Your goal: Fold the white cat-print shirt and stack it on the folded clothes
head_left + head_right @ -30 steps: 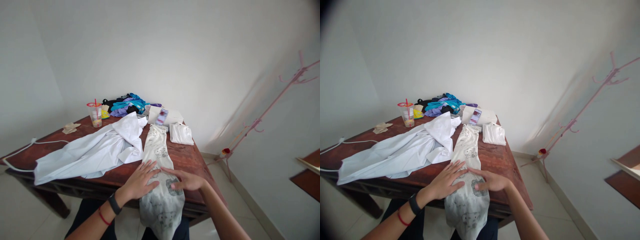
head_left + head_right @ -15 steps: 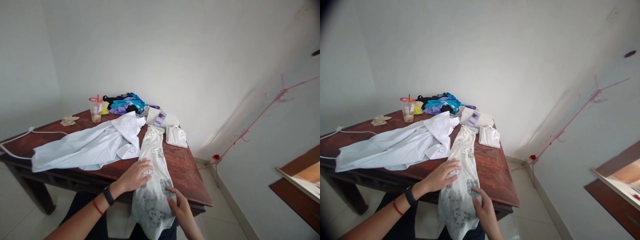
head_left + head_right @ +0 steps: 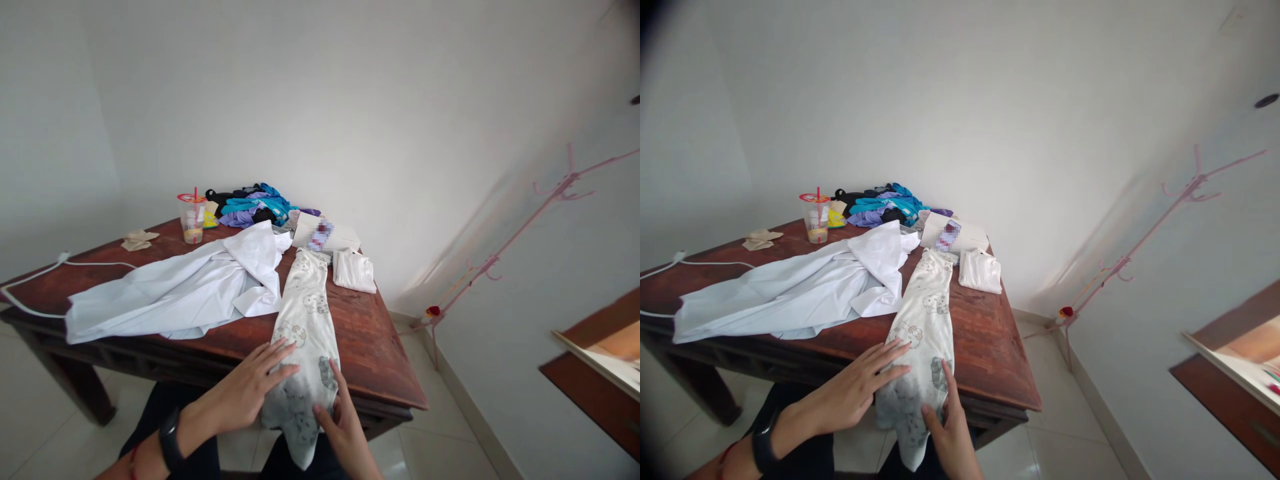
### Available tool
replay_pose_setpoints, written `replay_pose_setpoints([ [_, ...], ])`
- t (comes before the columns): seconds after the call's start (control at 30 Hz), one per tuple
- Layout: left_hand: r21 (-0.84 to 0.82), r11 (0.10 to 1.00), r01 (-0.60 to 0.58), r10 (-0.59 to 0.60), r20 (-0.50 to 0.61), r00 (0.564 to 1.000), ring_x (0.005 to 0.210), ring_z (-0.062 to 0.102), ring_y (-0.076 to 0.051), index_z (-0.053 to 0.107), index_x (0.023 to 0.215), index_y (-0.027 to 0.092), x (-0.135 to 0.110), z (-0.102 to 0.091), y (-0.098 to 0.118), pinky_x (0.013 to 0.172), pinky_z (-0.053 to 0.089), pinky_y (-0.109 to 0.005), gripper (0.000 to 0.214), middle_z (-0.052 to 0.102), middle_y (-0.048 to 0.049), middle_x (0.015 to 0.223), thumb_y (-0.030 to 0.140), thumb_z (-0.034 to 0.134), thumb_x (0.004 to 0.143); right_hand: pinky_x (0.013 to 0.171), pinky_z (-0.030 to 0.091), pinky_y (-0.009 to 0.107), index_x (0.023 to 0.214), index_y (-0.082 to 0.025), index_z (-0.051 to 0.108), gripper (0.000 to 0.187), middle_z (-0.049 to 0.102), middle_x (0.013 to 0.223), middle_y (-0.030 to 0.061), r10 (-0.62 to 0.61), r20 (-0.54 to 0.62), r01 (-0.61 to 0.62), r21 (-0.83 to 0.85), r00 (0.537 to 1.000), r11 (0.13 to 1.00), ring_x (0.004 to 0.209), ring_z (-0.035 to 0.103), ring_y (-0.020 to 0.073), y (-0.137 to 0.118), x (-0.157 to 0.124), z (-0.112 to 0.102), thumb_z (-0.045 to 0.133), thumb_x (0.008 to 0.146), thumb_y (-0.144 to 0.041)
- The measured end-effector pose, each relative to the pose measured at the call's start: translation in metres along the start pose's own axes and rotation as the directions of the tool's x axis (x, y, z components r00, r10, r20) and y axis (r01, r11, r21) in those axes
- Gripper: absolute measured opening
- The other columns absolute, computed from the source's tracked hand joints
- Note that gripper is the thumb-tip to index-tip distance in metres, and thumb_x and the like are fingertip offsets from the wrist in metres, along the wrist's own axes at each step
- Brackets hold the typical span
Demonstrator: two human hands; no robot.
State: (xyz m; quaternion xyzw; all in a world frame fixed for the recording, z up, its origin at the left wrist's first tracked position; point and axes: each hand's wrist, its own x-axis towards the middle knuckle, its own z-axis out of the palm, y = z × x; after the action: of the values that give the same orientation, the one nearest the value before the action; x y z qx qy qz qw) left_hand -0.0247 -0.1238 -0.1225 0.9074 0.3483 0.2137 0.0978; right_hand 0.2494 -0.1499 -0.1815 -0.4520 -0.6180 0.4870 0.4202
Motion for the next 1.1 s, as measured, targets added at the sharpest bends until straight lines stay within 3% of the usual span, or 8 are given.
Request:
replay_pose_setpoints([
  [0.1, 0.058, 0.998, 0.017, -0.015, -0.029, 0.999, 0.154, 0.019, -0.027, 0.023, 0.159, 0.044, -0.007, 0.002, -0.009, 0.122, 0.029, -0.055, 0.101, 0.013, 0.0055, 0.168, -0.008, 0.038, 0.073, 0.123, 0.027, 0.048, 0.152, -0.038, 0.039, 0.078, 0.036, 0.162, 0.0016, 0.025, -0.084, -0.014, 0.127, 0.996, 0.992, 0.152, 0.027, 0.0292, -0.018, 0.003, 0.011, 0.071, 0.083, -0.055],
  [0.27, 0.009, 1.0, 0.003, -0.001, -0.245, 0.97, 0.154, 0.017, -0.031, 0.017, 0.158, 0.049, -0.006, 0.021, -0.012, 0.122, 0.026, -0.059, 0.079, 0.014, 0.0036, 0.169, 0.011, 0.046, 0.096, 0.116, 0.039, 0.053, 0.157, -0.042, 0.028, 0.086, 0.037, 0.161, 0.001, 0.153, -0.036, -0.118, 0.477, 0.988, 0.871, 0.145, 0.041, 0.0318, -0.053, 0.008, 0.021, 0.068, 0.083, -0.06],
  [0.37, -0.24, 0.963, 0.123, -0.227, -0.475, 0.85, 0.153, 0.022, -0.033, 0.011, 0.16, 0.041, -0.001, 0.035, 0.003, 0.121, 0.031, -0.057, 0.075, 0.012, -0.0042, 0.17, 0.027, 0.053, 0.099, 0.115, 0.039, 0.054, 0.16, -0.041, 0.022, 0.089, 0.04, 0.16, 0.002, 0.167, -0.061, -0.096, 0.606, 0.984, 0.79, 0.143, 0.044, 0.0317, -0.074, 0.013, 0.025, 0.065, 0.084, -0.063],
  [0.47, -0.423, 0.891, 0.164, -0.395, -0.548, 0.737, 0.151, 0.027, -0.032, 0.017, 0.16, 0.034, 0.002, 0.035, 0.017, 0.12, 0.034, -0.055, 0.065, 0.013, -0.0081, 0.169, 0.027, 0.046, 0.103, 0.116, 0.037, 0.053, 0.159, -0.04, 0.026, 0.082, 0.044, 0.158, 0.002, 0.178, -0.101, -0.05, 0.726, 0.979, 0.686, 0.143, 0.045, 0.0295, -0.091, 0.018, 0.03, 0.062, 0.088, -0.061],
  [0.67, -0.043, 0.97, -0.239, 0.187, -0.493, 0.849, 0.152, 0.024, -0.034, 0.034, 0.154, 0.038, 0.008, 0.006, 0.017, 0.118, 0.033, -0.058, 0.06, 0.022, -0.0064, 0.167, 0.023, 0.053, 0.1, 0.115, 0.039, 0.053, 0.16, -0.043, 0.018, 0.092, 0.052, 0.152, -0.0001, 0.123, -0.099, -0.004, 0.763, 0.987, 0.647, 0.138, 0.05, 0.0292, -0.099, 0.023, 0.03, 0.071, 0.084, -0.046],
  [0.83, -0.157, 0.965, -0.209, 0.132, -0.398, 0.908, 0.148, 0.035, -0.024, 0.036, 0.154, 0.031, 0.025, -0.015, 0.013, 0.122, 0.032, -0.047, 0.05, 0.04, -0.007, 0.159, 0.022, 0.042, 0.105, 0.113, 0.045, 0.049, 0.16, -0.04, 0.022, 0.098, 0.057, 0.146, -0.0002, -0.001, -0.161, 0.078, 0.473, 0.987, 0.877, 0.134, 0.055, 0.0323, -0.091, 0.03, 0.021, 0.078, 0.08, -0.036],
  [1.0, -0.204, 0.937, -0.282, 0.231, -0.243, 0.942, 0.147, 0.037, -0.025, 0.038, 0.155, 0.036, 0.036, -0.041, 0.015, 0.123, 0.031, -0.043, 0.058, 0.035, -0.0036, 0.163, 0.025, 0.054, 0.1, 0.101, 0.054, 0.049, 0.163, -0.033, 0.009, 0.106, 0.062, 0.14, 0.0092, -0.108, -0.192, 0.157, 0.261, 0.975, 0.953, 0.122, 0.064, 0.0319, -0.086, 0.038, 0.02, 0.075, 0.081, -0.047],
  [1.1, -0.317, 0.907, -0.277, 0.239, -0.154, 0.959, 0.144, 0.043, -0.023, 0.043, 0.152, 0.037, 0.037, -0.048, 0.018, 0.12, 0.037, -0.037, 0.054, 0.04, -0.0031, 0.16, 0.026, 0.055, 0.1, 0.09, 0.058, 0.041, 0.161, -0.026, 0.023, 0.094, 0.074, 0.117, 0.0103, -0.166, -0.189, 0.147, -0.113, 0.968, 0.983, 0.099, 0.073, 0.0289, -0.087, 0.034, 0.015, 0.072, 0.083, -0.039],
])
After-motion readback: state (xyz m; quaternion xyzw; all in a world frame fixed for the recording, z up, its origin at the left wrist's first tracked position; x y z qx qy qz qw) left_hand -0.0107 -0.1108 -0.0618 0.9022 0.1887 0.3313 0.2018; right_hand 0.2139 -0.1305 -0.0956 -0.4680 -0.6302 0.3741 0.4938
